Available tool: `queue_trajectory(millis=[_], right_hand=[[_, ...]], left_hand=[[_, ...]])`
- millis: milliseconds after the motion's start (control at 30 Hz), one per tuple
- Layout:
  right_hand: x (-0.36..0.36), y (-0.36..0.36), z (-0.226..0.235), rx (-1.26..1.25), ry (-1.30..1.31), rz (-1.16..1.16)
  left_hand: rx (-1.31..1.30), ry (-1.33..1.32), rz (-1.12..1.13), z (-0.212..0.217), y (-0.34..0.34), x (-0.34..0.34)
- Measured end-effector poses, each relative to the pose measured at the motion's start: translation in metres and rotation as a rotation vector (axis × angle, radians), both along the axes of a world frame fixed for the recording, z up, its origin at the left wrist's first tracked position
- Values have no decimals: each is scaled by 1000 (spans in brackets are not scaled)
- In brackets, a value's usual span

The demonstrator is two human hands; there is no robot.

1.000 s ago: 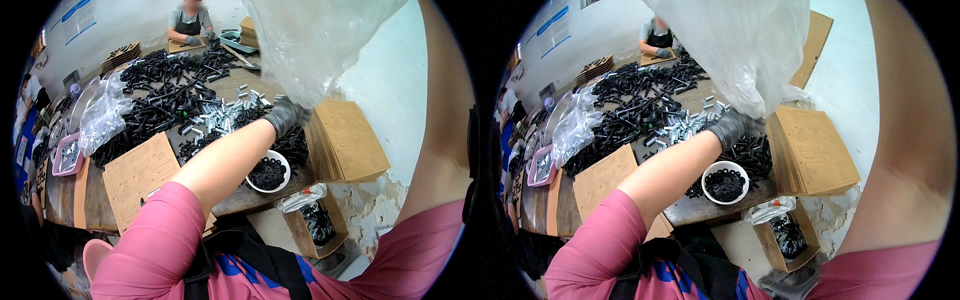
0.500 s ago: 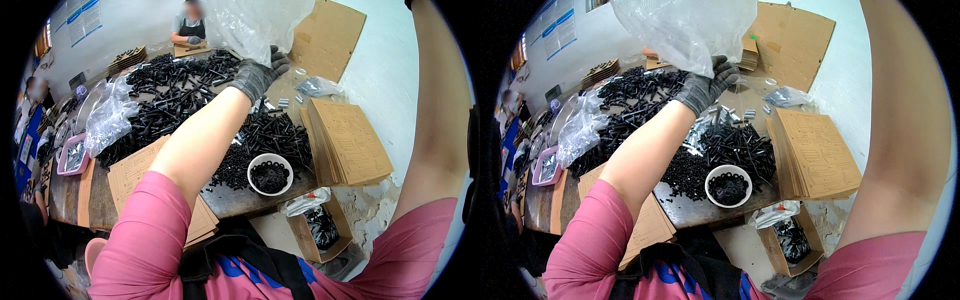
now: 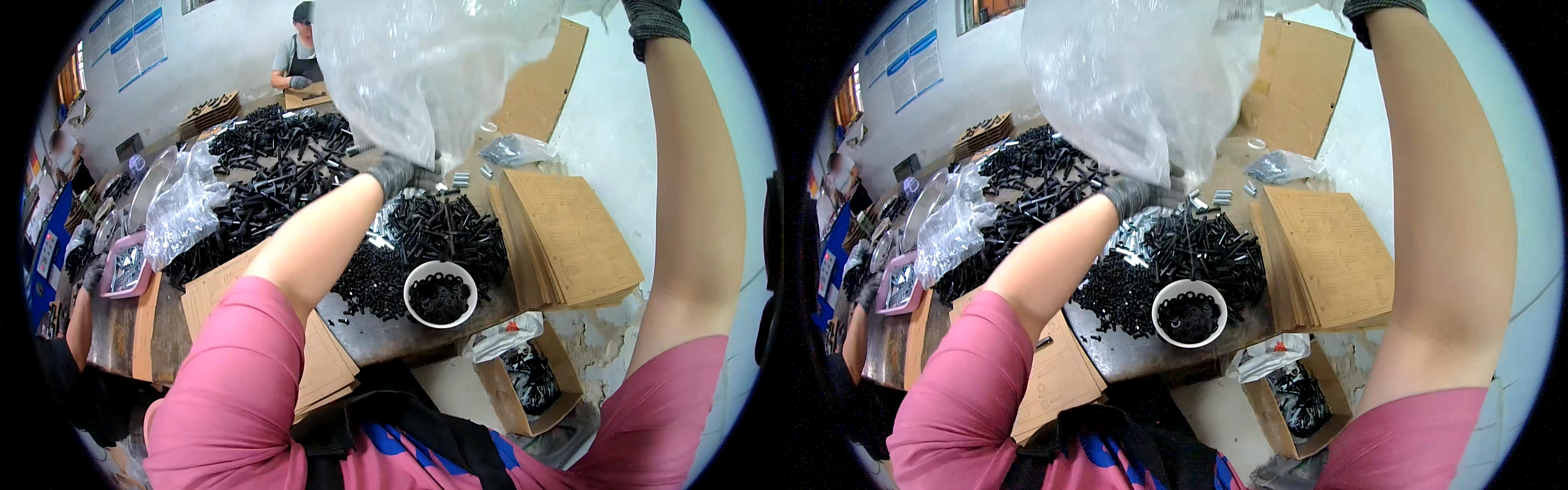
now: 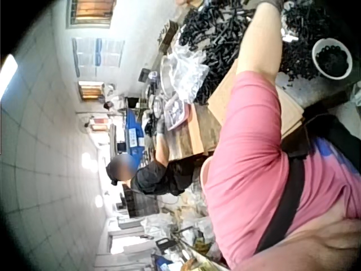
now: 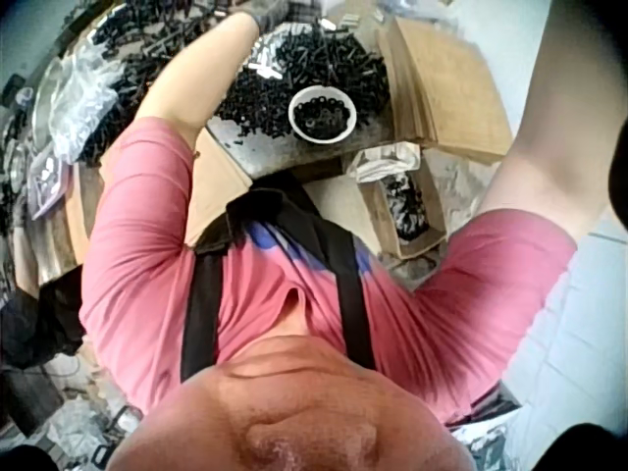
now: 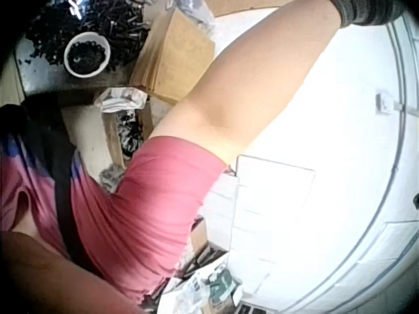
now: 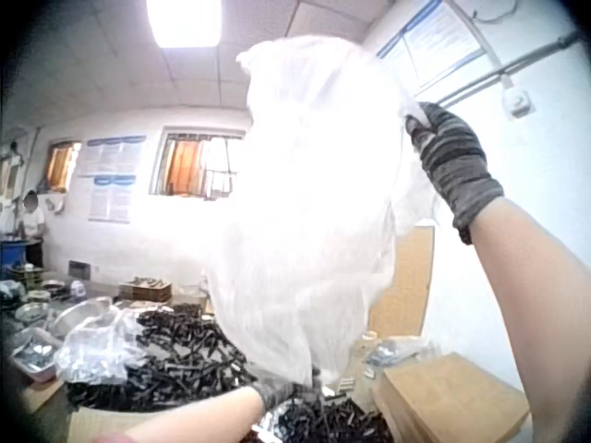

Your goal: The person assembles tool kits by placing hammers, wrenches, and small metal parts onto printed cardboard templates. They retrieve items from piles and a pink basin, arrange them in designated slots, and occasionally adjust the templates on the table.

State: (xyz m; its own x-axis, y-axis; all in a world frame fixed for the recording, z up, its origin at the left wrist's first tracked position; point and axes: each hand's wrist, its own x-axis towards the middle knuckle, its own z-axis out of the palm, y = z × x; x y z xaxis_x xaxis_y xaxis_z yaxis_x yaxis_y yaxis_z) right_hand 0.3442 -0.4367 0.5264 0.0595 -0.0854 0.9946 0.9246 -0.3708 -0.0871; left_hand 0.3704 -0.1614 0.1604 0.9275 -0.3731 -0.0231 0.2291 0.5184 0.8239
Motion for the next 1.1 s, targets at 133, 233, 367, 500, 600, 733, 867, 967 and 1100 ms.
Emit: queue_trajectory(millis=[133,233,367,500,600,733,867,967,1100], right_hand=[[-53,23,-48,-52,-63,-314],[-21,19,-63,-17,-82,-301],[47,4,-94,-44,-195,-363],[52,66,-177,-454,524,-383],[57,150,-266,-1075,455,-537],[-60,212,-326,-865,641,348],[-91,267,-353,-703,753,920],[-108,311,-345,-662,790,957],[-125,374,-358,117,1616,1854]], left_hand=[[249,-41,272,15,-10,-19],[355,-62,417,34,-4,-73],[234,-198,487,35,22,-124],[82,-147,793,45,53,-153],[330,-412,805,51,74,-181],[781,-654,981,45,110,-215],[1003,-688,1015,67,96,-257],[898,-739,744,62,107,-265],[159,-537,502,60,127,-292]])
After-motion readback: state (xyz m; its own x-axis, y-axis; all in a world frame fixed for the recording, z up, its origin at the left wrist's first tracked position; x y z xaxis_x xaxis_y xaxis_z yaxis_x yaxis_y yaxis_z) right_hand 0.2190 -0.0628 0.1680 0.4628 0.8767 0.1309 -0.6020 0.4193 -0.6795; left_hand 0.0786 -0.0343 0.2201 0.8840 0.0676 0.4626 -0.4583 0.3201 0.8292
